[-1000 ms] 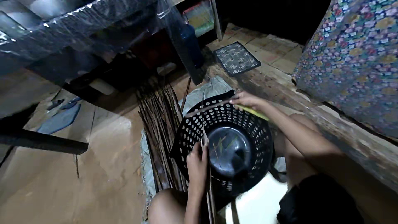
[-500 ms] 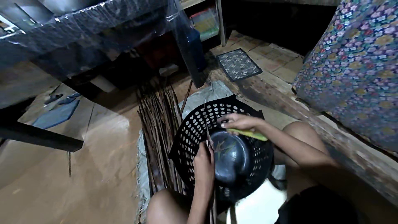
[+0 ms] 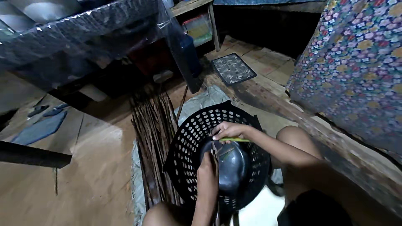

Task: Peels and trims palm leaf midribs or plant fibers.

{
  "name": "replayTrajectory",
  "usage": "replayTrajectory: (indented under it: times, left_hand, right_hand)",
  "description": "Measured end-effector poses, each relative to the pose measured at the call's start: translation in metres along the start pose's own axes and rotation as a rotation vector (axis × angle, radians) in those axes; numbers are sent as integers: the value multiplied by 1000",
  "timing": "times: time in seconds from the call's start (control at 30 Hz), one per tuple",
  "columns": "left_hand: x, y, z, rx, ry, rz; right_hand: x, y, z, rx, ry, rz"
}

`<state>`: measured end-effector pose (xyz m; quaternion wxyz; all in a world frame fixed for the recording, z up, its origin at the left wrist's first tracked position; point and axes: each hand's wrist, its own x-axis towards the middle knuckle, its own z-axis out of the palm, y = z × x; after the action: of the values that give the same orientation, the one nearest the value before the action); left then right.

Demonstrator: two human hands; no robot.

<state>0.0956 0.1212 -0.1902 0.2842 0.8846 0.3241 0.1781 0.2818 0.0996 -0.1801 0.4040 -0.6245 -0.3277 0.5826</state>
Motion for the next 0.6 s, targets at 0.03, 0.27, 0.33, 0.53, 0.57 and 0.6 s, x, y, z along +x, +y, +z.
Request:
replayTrajectory:
  times: [0.03, 0.27, 0.33, 0.53, 0.57, 0.6]
  left_hand:
    - [0, 0, 0, -16, -2, -2]
    - [-4, 0, 3, -34, -33, -3]
    - [-6, -1, 5, -30, -9, 24]
    - [-7, -3, 5, -18, -6, 4]
    - [-7, -3, 4, -15, -3, -1]
    - [-7, -4, 3, -14, 2, -8]
  right_hand:
    - [1, 1, -2, 15, 23, -7]
    - [18, 1, -35, 138, 248, -30]
    - [21, -1, -44, 177, 324, -22]
    - [41, 18, -86, 317, 611, -31]
    - [42, 19, -91, 360, 661, -48]
    - [45, 23, -99, 407, 705, -81]
